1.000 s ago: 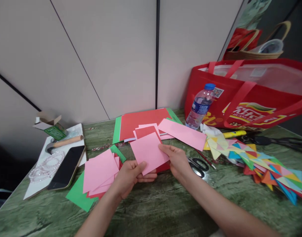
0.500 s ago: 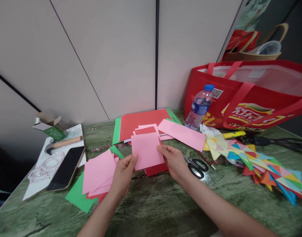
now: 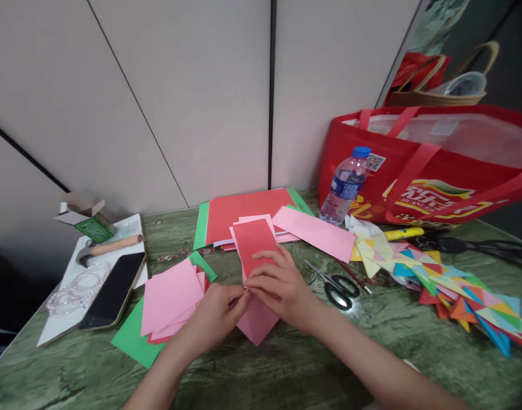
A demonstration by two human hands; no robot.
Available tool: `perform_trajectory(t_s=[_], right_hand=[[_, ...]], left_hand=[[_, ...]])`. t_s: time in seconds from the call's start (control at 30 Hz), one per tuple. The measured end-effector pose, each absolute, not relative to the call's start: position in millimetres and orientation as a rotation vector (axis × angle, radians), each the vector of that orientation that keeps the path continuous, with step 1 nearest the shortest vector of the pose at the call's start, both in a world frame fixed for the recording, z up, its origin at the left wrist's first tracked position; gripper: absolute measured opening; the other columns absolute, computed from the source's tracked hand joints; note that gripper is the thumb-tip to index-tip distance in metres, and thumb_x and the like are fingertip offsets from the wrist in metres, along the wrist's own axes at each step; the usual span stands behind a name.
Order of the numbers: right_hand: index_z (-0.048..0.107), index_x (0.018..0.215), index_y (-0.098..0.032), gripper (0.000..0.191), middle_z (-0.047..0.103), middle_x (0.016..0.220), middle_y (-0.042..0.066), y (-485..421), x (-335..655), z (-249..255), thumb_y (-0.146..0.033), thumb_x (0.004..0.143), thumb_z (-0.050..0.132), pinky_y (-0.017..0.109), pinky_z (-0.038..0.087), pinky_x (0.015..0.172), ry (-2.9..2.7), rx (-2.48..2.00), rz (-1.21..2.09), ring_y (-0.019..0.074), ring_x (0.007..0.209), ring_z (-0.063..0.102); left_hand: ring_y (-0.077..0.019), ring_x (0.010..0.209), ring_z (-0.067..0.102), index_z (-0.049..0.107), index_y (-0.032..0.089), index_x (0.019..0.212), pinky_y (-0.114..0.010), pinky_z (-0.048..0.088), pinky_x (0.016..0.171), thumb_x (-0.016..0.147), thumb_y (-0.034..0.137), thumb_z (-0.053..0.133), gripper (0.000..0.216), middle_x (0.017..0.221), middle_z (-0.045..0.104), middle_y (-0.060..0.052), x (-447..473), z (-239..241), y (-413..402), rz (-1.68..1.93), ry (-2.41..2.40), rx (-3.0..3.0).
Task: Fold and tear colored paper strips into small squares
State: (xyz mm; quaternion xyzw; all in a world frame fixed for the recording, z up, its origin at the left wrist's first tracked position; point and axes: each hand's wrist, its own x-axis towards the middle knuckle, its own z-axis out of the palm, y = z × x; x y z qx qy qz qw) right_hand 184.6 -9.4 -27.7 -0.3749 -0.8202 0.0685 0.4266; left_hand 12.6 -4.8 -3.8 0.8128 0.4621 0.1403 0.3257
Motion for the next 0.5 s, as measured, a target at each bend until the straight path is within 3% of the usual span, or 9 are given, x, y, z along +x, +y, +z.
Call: perform_trajectory(t_s=[0.17, 0.33, 0.5], right_hand=[[0.060, 0.077, -0.021, 0.009, 0.066, 0.074, -0.001, -8.3, 182.8, -29.8, -0.018, 0.080, 0.052, 0.048, 0.022, 0.098, -2.039, -0.992, 0.203, 0.0176, 0.088, 0.053], [0.058, 0.077, -0.020, 0.008, 0.065, 0.075, 0.000, -3.0, 189.6, -29.7, -0.017, 0.079, 0.051, 0.043, 0.029, 0.092, -2.018, -1.025, 0.205, 0.0176, 0.086, 0.053], [0.057, 0.077, -0.019, 0.010, 0.063, 0.077, 0.003, 12.0, 210.1, -34.0, -0.014, 0.079, 0.049, 0.038, 0.037, 0.083, -1.938, -1.124, 0.132, 0.0190, 0.083, 0.054]], left_hand=[[-0.0082, 0.049, 0.036, 0.054, 0.014, 0.060, -0.020, 0.024, 0.048, 0.086, 0.032, 0.039, 0.034, 0.052, 0.042, 0.004, 11.3, -3.0, -3.4, 0.457, 1.187, 2.208], [-0.0083, 0.047, 0.037, 0.058, 0.013, 0.058, -0.020, 0.026, 0.047, 0.086, 0.033, 0.038, 0.039, 0.049, 0.045, 0.003, 5.6, 1.0, -1.4, 0.510, 1.191, 2.287], [-0.0115, 0.053, 0.050, 0.067, 0.014, 0.075, -0.019, 0.033, 0.049, 0.085, 0.034, 0.041, 0.035, 0.060, 0.063, 0.000, -1.8, 9.1, 3.8, 0.516, 1.270, 2.234]])
